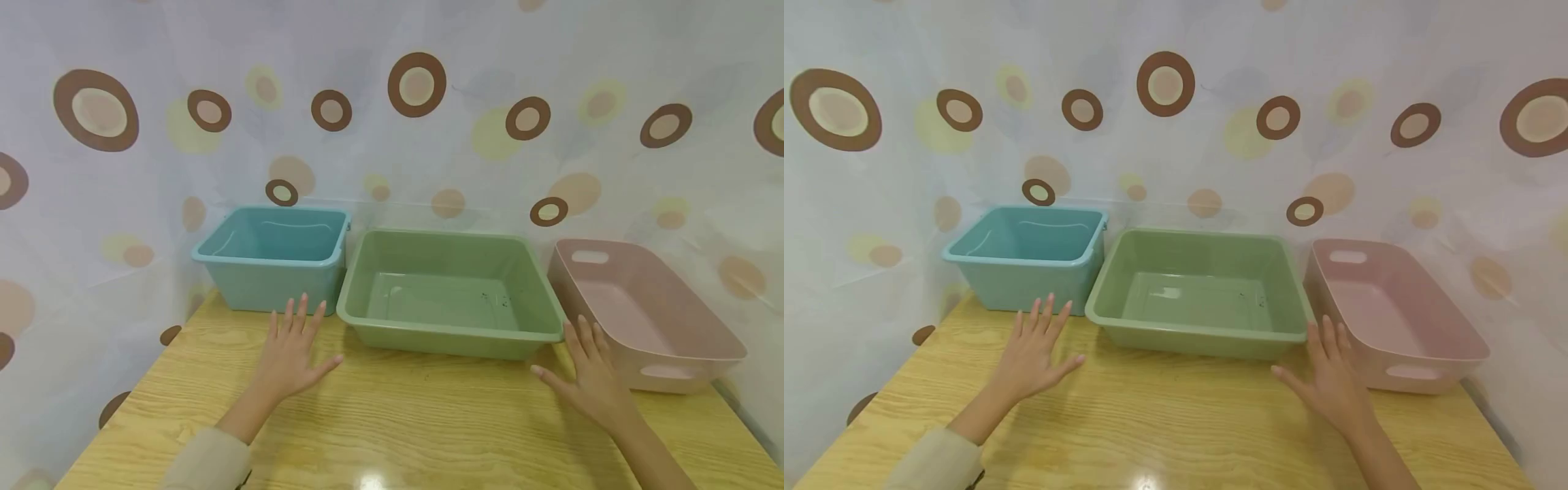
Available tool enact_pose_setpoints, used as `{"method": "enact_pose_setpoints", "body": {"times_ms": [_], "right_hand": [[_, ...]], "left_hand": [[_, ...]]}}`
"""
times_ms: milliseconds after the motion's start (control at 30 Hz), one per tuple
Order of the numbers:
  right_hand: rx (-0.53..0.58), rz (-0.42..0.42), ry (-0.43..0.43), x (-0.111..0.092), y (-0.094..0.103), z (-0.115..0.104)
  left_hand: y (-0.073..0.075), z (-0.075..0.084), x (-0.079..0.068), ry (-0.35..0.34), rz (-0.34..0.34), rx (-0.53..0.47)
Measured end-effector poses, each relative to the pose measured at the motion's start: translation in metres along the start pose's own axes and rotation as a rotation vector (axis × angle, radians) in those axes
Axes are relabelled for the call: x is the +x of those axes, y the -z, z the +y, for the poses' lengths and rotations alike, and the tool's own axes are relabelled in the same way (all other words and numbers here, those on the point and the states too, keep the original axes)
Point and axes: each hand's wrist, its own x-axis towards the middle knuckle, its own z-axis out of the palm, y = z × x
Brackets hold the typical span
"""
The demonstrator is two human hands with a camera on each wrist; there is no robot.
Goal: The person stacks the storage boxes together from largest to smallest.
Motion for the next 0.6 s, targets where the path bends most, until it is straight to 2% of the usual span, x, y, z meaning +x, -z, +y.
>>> {"method": "enact_pose_setpoints", "body": {"times_ms": [133,367,600], "right_hand": [[0.011,0.002,-0.021,0.002,0.0,0.002],[0.021,0.028,0.008,0.008,-0.006,0.007],[0.036,0.002,-0.018,0.014,-0.005,0.008]], "left_hand": [[-0.002,0.003,0.006,0.02,-0.02,-0.02],[-0.004,0.006,0.015,0.043,-0.064,-0.055],[-0.004,0.012,0.026,0.052,-0.074,-0.072]]}}
